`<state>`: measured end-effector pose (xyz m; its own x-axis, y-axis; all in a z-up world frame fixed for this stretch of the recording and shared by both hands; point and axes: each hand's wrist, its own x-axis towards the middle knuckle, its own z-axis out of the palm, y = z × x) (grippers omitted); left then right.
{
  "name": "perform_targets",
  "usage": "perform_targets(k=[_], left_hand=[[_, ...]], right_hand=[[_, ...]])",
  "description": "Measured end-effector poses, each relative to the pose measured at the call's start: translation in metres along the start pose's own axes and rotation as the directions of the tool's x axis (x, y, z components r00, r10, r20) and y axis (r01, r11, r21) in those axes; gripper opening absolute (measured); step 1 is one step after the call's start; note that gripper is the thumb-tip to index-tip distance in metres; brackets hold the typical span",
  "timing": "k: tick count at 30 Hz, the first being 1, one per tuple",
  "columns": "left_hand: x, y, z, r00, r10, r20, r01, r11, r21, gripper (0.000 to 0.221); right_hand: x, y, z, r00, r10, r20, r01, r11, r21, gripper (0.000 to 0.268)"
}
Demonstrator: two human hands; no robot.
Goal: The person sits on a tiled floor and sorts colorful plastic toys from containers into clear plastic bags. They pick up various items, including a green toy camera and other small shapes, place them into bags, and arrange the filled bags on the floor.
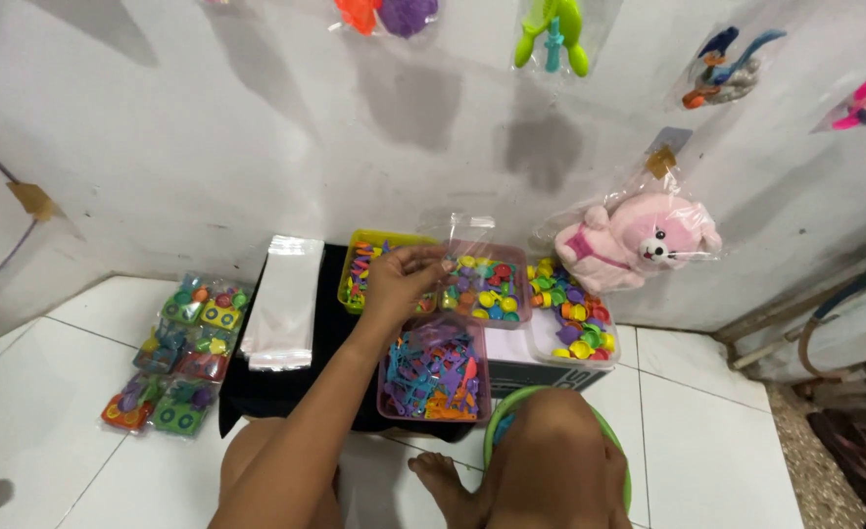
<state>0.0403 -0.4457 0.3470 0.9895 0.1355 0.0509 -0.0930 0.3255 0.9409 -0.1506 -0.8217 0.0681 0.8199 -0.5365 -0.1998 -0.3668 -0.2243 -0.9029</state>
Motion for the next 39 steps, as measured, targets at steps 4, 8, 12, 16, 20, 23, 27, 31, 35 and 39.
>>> perform_targets(k=[4, 8, 12, 16, 20, 23, 27, 31, 35, 39], left_hand=[[0.003, 0.004, -0.005, 0.999, -0.011, 0.039, 0.009, 0.999, 0.042, 0.029], [0.008, 0.01, -0.009, 0.998, 0.017, 0.056, -0.013, 0.998, -0.056, 0.03], [0.013, 0.023, -0.01, 0.999, 0.046, 0.024, -0.047, 0.999, 0.006, 0.037], [0.027, 0.021, -0.016, 0.995, 0.103, 0.008, -0.103, 0.994, 0.024, 0.036], [0.029, 0.018, -0.027, 0.994, 0.108, -0.006, -0.108, 0.994, -0.015, 0.042], [0.037, 0.003, -0.049, 0.994, 0.113, -0.011, -0.112, 0.993, 0.031, 0.04], [0.036, -0.004, -0.07, 0.994, 0.099, -0.038, -0.098, 0.995, 0.035, 0.04], [0.036, -0.001, -0.074, 0.995, 0.095, -0.017, -0.094, 0.994, 0.062, 0.043], [0.036, -0.002, -0.074, 0.998, 0.061, 0.017, -0.063, 0.985, 0.16, 0.044], [0.042, -0.018, -0.079, 0.998, 0.049, 0.049, -0.058, 0.974, 0.217, 0.045]], right_hand=[[0.064, -0.108, 0.021, 0.991, -0.008, -0.134, 0.013, 0.999, 0.032, 0.013], [0.093, -0.172, 0.02, 0.936, -0.287, -0.204, 0.342, 0.881, 0.328, 0.05], [0.104, -0.266, 0.034, 0.836, -0.532, -0.134, 0.509, 0.66, 0.552, 0.06], [0.071, -0.364, 0.074, 0.738, -0.674, -0.039, 0.49, 0.494, 0.718, 0.057], [0.048, -0.422, 0.123, 0.664, -0.747, 0.034, 0.416, 0.407, 0.813, 0.052], [0.032, -0.446, 0.156, 0.565, -0.824, 0.042, 0.507, 0.387, 0.77, 0.05], [0.018, -0.443, 0.18, 0.565, -0.819, 0.101, 0.421, 0.392, 0.818, 0.047], [0.028, -0.426, 0.196, 0.545, -0.831, 0.116, 0.481, 0.423, 0.768, 0.051], [0.029, -0.415, 0.195, 0.496, -0.861, 0.117, 0.607, 0.439, 0.662, 0.046], [0.028, -0.411, 0.191, 0.446, -0.888, 0.113, 0.705, 0.426, 0.567, 0.045]])
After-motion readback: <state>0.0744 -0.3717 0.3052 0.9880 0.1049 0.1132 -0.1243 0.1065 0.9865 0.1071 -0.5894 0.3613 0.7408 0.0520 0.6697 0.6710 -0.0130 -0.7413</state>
